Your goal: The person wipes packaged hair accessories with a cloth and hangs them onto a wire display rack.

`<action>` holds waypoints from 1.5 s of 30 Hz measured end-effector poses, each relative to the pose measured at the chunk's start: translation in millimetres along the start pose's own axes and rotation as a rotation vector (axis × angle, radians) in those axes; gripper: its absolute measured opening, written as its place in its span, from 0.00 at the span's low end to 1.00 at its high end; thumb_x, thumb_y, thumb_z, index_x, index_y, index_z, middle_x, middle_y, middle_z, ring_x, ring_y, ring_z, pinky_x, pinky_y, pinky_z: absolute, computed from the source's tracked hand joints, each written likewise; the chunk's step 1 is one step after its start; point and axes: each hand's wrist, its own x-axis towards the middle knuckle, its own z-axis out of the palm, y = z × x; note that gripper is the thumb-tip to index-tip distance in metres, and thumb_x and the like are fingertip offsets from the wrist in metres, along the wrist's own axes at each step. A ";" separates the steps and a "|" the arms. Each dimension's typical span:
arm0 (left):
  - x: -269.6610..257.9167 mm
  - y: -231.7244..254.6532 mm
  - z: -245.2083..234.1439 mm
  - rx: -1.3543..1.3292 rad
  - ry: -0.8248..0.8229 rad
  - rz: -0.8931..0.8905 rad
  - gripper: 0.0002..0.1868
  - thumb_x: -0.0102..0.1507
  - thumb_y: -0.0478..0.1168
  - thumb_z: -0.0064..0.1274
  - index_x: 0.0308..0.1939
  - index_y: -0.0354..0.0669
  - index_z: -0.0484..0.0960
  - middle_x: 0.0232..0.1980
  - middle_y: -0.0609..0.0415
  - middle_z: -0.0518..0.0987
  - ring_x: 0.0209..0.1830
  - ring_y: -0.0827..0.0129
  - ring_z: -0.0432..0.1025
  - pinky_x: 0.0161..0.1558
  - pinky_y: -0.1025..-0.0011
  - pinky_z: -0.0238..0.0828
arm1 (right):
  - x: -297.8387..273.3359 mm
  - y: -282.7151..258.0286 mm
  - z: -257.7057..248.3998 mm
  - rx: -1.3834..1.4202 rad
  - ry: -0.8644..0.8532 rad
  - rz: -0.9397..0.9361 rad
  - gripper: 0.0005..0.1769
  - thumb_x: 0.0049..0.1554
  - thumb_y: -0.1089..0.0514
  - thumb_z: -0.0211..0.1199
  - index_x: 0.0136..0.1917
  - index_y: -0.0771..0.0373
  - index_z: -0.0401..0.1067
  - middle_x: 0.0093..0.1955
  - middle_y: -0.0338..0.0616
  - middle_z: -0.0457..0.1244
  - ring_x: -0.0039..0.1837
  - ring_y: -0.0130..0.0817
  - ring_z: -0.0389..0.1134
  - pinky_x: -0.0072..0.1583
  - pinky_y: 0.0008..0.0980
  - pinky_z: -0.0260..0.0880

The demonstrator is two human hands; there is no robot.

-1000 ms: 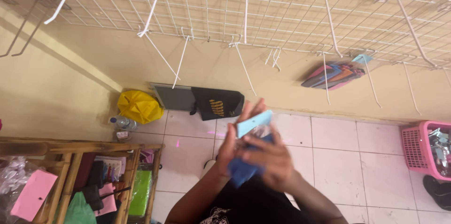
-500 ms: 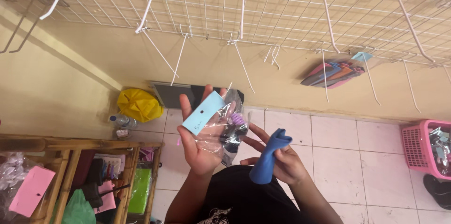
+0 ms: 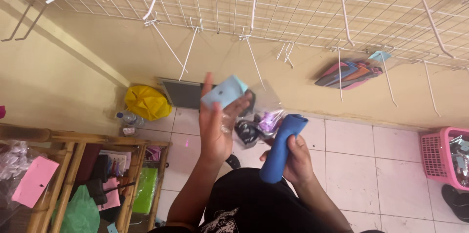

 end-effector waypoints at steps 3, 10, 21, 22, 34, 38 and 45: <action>4.3 -8.2 3.2 0.186 0.166 -0.098 0.40 0.71 0.44 0.50 0.82 0.35 0.49 0.71 0.37 0.66 0.67 0.52 0.67 0.60 0.56 0.67 | 0.3 -4.3 -0.5 -0.275 0.014 -0.208 0.26 0.68 0.51 0.57 0.72 0.70 0.62 0.66 0.55 0.64 0.64 0.58 0.69 0.56 0.60 0.77; -20.5 -10.6 5.6 -0.111 0.065 -0.067 0.40 0.70 0.55 0.45 0.79 0.42 0.48 0.75 0.52 0.64 0.77 0.66 0.62 0.66 0.55 0.72 | 18.0 -36.0 35.9 -1.580 -0.211 -0.689 0.14 0.58 0.66 0.63 0.57 0.68 0.76 0.64 0.55 0.68 0.70 0.56 0.71 0.69 0.44 0.74; 1.6 18.9 -16.0 -0.365 0.332 -0.101 0.30 0.74 0.52 0.32 0.73 0.33 0.61 0.73 0.44 0.65 0.76 0.50 0.62 0.71 0.50 0.64 | 34.7 -27.2 72.9 -1.059 -0.238 -0.537 0.09 0.57 0.59 0.65 0.53 0.56 0.74 0.46 0.50 0.58 0.53 0.44 0.64 0.65 0.53 0.72; -1.4 19.7 -21.5 -0.363 0.352 -0.092 0.30 0.74 0.52 0.32 0.73 0.33 0.61 0.73 0.44 0.65 0.76 0.50 0.62 0.71 0.50 0.64 | 37.7 -27.1 70.7 -0.770 -0.118 -0.385 0.10 0.63 0.56 0.61 0.57 0.59 0.71 0.46 0.47 0.62 0.51 0.39 0.68 0.62 0.49 0.77; -27.4 -20.2 -52.1 -0.190 0.183 -0.112 0.31 0.82 0.53 0.28 0.74 0.27 0.67 0.66 0.40 0.73 0.65 0.58 0.69 0.66 0.60 0.68 | 113.0 2.4 119.8 -1.586 -0.233 -0.413 0.26 0.55 0.60 0.75 0.62 0.66 0.67 0.57 0.49 0.69 0.52 0.37 0.74 0.51 0.31 0.73; -24.6 -5.9 -52.9 -0.231 0.188 -0.048 0.33 0.78 0.56 0.25 0.72 0.29 0.66 0.68 0.42 0.74 0.66 0.60 0.71 0.68 0.61 0.68 | 115.7 8.0 145.3 -1.729 -0.210 -0.691 0.30 0.52 0.54 0.77 0.60 0.69 0.66 0.56 0.54 0.60 0.59 0.49 0.63 0.61 0.41 0.65; -17.5 5.3 -55.4 -0.259 0.176 -0.057 0.36 0.78 0.58 0.24 0.75 0.30 0.62 0.70 0.42 0.72 0.68 0.59 0.69 0.68 0.60 0.66 | 127.1 -3.4 171.4 -1.782 -0.380 -0.476 0.25 0.42 0.49 0.80 0.48 0.62 0.77 0.55 0.44 0.64 0.60 0.45 0.64 0.60 0.42 0.62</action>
